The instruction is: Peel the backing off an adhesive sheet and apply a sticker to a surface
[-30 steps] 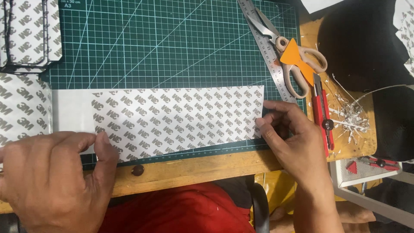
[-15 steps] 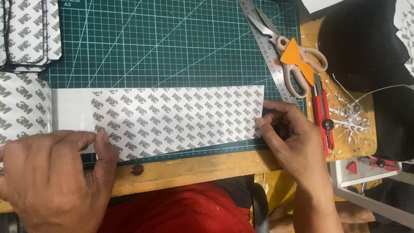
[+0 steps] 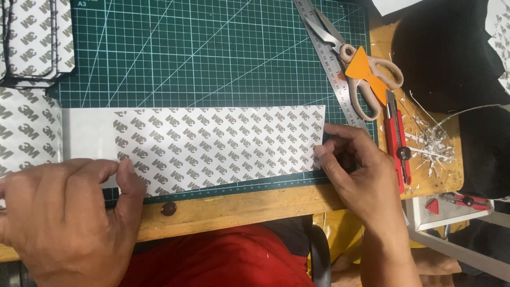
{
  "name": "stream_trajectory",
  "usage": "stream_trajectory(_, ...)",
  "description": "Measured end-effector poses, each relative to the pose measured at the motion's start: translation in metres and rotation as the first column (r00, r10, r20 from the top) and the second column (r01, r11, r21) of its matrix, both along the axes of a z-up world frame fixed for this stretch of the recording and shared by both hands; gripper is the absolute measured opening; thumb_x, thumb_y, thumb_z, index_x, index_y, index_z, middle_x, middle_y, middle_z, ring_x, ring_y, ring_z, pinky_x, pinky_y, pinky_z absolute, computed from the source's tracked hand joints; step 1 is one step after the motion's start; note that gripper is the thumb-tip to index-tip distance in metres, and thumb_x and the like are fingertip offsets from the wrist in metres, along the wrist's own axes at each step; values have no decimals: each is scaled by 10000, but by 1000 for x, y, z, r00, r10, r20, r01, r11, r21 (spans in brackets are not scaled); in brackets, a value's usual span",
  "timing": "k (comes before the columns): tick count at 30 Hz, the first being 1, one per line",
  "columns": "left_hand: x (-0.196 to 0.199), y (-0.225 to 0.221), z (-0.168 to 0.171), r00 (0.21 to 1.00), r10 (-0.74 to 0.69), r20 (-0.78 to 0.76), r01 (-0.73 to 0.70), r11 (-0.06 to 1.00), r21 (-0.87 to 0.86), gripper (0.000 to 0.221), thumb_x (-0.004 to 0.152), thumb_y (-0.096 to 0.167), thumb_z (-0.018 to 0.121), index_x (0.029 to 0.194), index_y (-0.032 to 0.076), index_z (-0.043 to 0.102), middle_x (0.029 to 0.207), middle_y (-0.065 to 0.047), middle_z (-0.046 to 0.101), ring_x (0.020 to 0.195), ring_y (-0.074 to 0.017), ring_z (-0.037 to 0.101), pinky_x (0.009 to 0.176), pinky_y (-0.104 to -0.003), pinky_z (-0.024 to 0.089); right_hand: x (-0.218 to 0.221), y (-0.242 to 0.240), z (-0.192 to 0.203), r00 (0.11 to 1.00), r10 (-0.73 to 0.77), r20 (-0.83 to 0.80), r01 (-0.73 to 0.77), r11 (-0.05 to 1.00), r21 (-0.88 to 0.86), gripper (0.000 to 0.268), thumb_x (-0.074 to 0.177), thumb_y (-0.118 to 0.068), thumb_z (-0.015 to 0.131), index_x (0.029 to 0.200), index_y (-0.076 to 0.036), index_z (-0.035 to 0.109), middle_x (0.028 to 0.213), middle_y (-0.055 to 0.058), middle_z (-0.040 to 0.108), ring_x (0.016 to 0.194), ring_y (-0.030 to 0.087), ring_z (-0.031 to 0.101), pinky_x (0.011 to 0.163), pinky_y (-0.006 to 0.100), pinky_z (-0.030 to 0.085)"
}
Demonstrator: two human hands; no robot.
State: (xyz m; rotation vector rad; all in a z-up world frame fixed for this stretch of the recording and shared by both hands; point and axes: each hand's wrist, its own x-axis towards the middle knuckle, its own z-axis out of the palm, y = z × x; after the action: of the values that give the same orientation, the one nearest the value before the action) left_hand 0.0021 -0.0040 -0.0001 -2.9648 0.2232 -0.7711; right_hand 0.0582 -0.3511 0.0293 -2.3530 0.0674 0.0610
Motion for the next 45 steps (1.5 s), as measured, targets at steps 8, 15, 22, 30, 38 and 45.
stream_trajectory(8,-1,1,-2,1000,0,-13,0,1000,7,269,1223,216,872,1041,101,711,1051,-47,783,1043,-320,683,963,-441,498,0,1,1,1000,5,3,-5,1000,-30,329,947,-142,730,1263,-66,672,869,-17,691,688,58,557,630,204,482)
stream_trajectory(15,1,2,-2,1000,-29,2,29,999,-21,275,1231,188,872,1039,77,709,1040,-62,775,1014,-327,674,880,-433,508,1,1,1,1000,7,-7,-7,1000,-12,337,946,-137,726,1269,-65,663,900,0,704,766,64,635,683,193,531)
stream_trajectory(22,3,5,-1,994,-112,11,113,989,-92,245,1214,104,845,1035,7,708,1004,-158,725,932,-372,630,844,-479,467,2,2,4,1000,11,-20,-12,999,-30,343,948,-148,723,1276,-64,664,889,-6,702,733,65,614,655,198,523)
stream_trajectory(30,-4,9,-1,988,-133,-80,122,983,-136,215,1262,76,855,1143,-49,727,1073,-205,703,997,-373,679,871,-464,543,4,1,7,999,41,-10,-41,997,-60,324,958,-175,719,1267,-89,669,877,-38,691,656,59,541,619,210,474)
stream_trajectory(38,-11,7,-11,995,-68,-74,54,982,-180,234,1353,80,814,1177,-55,738,1150,-204,721,1049,-358,703,927,-448,568,4,-2,5,998,63,21,-63,998,-8,296,962,-139,718,1248,-84,669,857,-42,691,630,47,540,613,198,455)
stream_trajectory(45,-8,9,-10,992,-106,-61,94,979,-179,239,1324,62,812,1144,-70,725,1104,-214,700,1003,-370,685,890,-460,549,4,0,7,998,68,2,-67,995,-73,309,960,-174,712,1255,-93,670,877,-43,712,640,68,547,629,224,478)
